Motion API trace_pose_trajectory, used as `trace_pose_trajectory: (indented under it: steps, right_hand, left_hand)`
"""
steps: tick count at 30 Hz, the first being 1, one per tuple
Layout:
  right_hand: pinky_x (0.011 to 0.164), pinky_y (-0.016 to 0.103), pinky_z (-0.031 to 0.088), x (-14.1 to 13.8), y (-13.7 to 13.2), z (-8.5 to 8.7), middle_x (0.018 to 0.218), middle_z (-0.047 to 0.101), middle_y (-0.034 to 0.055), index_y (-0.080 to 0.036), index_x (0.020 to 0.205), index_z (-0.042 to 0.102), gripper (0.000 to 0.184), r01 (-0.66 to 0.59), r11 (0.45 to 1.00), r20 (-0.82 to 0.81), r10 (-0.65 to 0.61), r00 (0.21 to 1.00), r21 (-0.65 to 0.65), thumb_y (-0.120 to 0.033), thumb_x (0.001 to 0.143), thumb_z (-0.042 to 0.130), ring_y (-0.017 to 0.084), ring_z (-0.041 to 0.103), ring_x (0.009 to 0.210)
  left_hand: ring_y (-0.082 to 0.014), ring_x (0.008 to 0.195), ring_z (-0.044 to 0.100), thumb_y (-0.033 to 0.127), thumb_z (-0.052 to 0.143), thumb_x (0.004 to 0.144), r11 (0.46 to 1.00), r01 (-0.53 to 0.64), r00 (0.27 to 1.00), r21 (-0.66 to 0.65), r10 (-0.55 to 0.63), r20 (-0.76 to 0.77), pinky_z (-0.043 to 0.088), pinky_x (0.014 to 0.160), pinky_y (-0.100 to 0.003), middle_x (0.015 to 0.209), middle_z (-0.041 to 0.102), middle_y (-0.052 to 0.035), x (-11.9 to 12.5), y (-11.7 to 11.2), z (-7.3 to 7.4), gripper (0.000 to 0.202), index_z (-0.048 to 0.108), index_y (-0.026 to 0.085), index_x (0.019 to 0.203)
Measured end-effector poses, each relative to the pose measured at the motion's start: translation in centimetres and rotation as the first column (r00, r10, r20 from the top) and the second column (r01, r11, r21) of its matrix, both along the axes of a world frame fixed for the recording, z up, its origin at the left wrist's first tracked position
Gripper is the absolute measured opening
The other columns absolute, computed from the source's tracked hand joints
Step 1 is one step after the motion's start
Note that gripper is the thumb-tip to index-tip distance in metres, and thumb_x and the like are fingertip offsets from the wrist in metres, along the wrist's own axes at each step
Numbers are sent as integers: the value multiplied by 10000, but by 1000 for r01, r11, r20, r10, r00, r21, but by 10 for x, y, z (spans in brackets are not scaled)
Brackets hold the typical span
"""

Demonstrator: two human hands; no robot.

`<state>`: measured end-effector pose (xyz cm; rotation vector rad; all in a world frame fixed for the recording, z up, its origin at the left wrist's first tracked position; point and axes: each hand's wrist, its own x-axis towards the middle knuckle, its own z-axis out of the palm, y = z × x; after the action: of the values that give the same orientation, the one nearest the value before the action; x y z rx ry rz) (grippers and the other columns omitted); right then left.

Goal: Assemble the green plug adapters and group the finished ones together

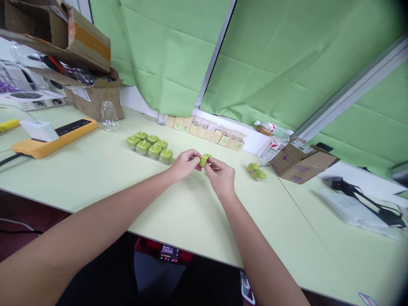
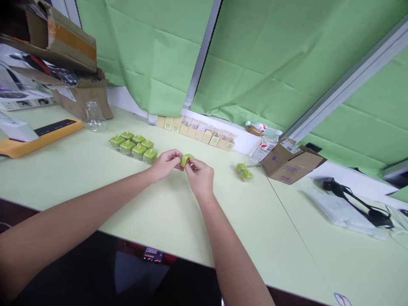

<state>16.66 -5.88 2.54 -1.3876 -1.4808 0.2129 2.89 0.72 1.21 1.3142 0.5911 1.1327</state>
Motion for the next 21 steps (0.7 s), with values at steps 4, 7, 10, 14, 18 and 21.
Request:
trace_pose_trajectory:
  steps: [4, 7, 10, 14, 18, 21]
  right_hand:
    - [679, 295, 570, 2, 0, 0, 873, 746, -3, -231, 952, 763, 242, -16, 999, -30, 15, 999, -29, -360, 794, 633, 171, 686, 714]
    - [672, 298, 568, 1, 0, 0, 856, 743, -1, -230, 930, 756, 231, -12, 999, -22, 11, 1000, -40, -367, 792, 632, 167, 673, 690]
    - [690, 299, 566, -1, 0, 1, 823, 725, 16, -216, 884, 729, 205, 3, 1000, -15, -4, 1000, -26, -370, 773, 651, 156, 650, 675]
    - [621, 286, 564, -1, 2, 4, 854, 665, 23, -203, 941, 620, 331, -13, 997, -194, -3, 981, -77, -407, 701, 724, 143, 624, 675]
    - [651, 301, 573, 2, 3, 8, 951, 647, 30, -209, 957, 599, 327, -321, 928, -460, 207, 863, -186, -398, 719, 721, 142, 642, 736]
    - [705, 312, 564, 5, 2, 10, 923, 654, 31, -203, 904, 619, 297, -418, 891, -542, 265, 798, -180, -395, 716, 745, 139, 628, 754]
  left_hand:
    - [-118, 740, 645, 259, 620, 816, 998, 61, 997, 16, -61, -43, 572, 729, -291, 845, 657, -29, -3, 0, 2, 128, 636, 135, 845]
    - [-108, 740, 633, 263, 623, 817, 999, 4, 998, 35, -2, -55, 556, 742, -275, 808, 651, -20, -2, 3, -1, 127, 628, 136, 822]
    - [-95, 679, 615, 240, 600, 819, 997, -65, 997, 35, 67, -48, 548, 728, -272, 734, 624, 3, 0, 5, -4, 108, 591, 140, 779]
    - [-84, 611, 597, 193, 567, 814, 996, -71, 995, 59, 75, -64, 535, 655, -249, 683, 591, 25, 1, 4, -3, 68, 559, 149, 763]
    - [-82, 596, 593, 175, 548, 814, 997, 3, 998, 74, 2, -68, 525, 604, -233, 684, 580, 30, 1, 1, -2, 35, 541, 154, 787]
    - [-86, 607, 580, 180, 534, 815, 997, 14, 996, 72, -8, -87, 513, 572, -224, 692, 574, 23, 1, 2, -2, 45, 554, 154, 784]
